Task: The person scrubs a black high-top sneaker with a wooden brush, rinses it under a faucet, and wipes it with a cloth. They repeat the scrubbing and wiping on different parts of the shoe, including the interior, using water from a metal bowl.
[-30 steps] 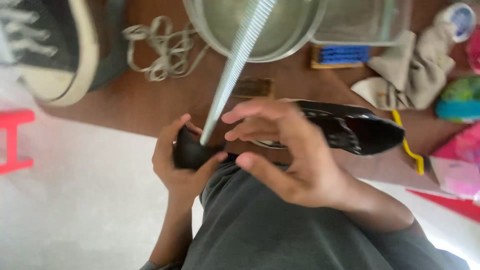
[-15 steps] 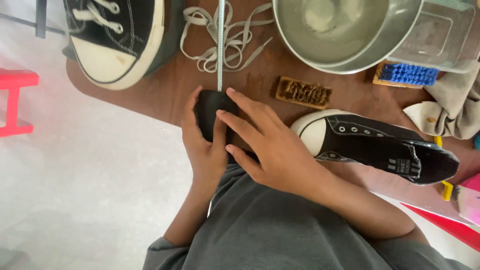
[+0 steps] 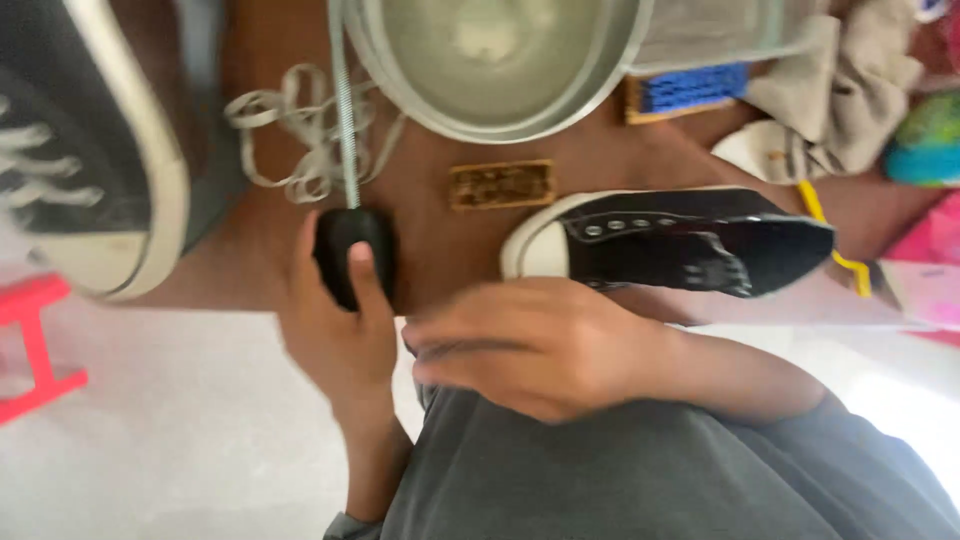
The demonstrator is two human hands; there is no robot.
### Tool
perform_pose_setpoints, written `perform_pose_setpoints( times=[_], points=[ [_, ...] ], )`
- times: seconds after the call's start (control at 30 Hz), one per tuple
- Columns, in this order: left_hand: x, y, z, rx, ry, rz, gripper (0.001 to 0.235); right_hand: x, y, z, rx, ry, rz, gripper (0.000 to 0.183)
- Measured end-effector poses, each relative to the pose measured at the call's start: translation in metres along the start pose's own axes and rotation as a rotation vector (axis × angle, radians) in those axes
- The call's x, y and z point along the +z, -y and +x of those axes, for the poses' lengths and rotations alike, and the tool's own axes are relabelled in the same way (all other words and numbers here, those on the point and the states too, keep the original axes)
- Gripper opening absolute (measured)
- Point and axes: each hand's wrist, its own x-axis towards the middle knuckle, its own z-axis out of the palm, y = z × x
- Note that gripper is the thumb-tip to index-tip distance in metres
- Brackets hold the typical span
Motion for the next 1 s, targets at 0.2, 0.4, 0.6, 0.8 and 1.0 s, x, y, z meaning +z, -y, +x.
perform_pose_setpoints(
  times=[0.2, 0.4, 0.6, 0.8, 1.0],
  points=[
    [0.007, -0.017, -0.004, 0.279, -0.255, 0.191, 0.033, -0.065, 0.000, -0.132, -0.035, -0.161, -0.167, 0.029],
    [0.028, -0.045, -0.025, 0.631, -0.208, -0.129, 0.014, -0.086, 0.004, -0.174, 0.918, 0.205, -0.579, 0.038],
    [0.065, -0.084, -0.039, 1.059, 0.226, -0.190, 0.033, -0.064, 0.011, -0.158, 0.384, -0.313, -0.594, 0.014],
    [0.072, -0.100, -0.031, 1.065, 0.306, -0.244, 0.021, -0.047, 0.006, -0.157, 0.327, -0.284, -0.638, 0.015],
    [0.059, -0.085, -0.040, 0.690, 0.296, -0.404, 0.041, -0.046, 0.003, -0.158, 0.302, -0.258, -0.628, 0.032]
  ],
)
